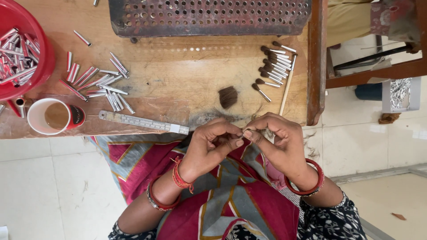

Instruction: Assembling brush ferrules by inserting brush hair bundles into metal tubes and organizing them into a template plate.

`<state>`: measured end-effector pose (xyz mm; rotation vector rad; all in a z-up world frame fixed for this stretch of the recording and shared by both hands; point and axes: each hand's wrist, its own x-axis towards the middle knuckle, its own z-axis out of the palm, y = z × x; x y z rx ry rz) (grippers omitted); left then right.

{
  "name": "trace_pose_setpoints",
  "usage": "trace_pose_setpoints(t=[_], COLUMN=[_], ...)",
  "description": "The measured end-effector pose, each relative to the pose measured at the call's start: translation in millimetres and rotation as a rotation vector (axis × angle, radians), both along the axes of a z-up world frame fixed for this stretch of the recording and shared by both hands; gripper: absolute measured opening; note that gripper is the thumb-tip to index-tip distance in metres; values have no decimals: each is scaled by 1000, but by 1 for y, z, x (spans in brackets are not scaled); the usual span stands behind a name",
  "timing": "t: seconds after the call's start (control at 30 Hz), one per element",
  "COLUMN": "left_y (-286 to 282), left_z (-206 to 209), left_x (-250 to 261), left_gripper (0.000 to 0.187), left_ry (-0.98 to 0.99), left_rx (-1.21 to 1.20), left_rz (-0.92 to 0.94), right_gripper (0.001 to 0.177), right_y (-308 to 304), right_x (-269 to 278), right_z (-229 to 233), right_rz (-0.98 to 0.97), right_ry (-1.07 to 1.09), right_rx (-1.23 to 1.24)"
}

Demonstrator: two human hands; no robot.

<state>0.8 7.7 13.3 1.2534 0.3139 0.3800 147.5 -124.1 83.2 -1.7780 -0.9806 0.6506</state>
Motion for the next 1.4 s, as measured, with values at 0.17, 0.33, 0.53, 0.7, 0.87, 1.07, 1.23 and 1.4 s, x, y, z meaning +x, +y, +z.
trace_pose_setpoints(t=[0.17,0.33,0.53,0.7,0.87,1.07,1.23,1.4], left_y=[4,3,-2,-6,-5,23,43,46], left_z=[7,7,-4,-26,-39,-29,-28,-32], left_x=[-1,-4,-18,-39,-54,-78,-87,-88], left_gripper=[17,17,14,13,13,22,28,27], left_ry=[1,-32,-11,-51,-41,71,215,192], left_rx=[103,154,-63,-336,-344,-216,-82,-55], left_rz=[9,23,64,128,195,425,598,585], right_gripper=[5,4,19,31,30,28,27,27], right_y=[1,-2,4,6,17,34,45,51], right_x=[0,-1,-15,-39,-50,-53,-55,-57], right_z=[0,-4,9,3,-10,-23,-33,-40], right_rz=[-4,14,111,154,214,261,292,305], right_ry=[0,49,-35,-455,-584,-638,-693,-725], right_rx=[-12,1,15,49,103,169,189,177])
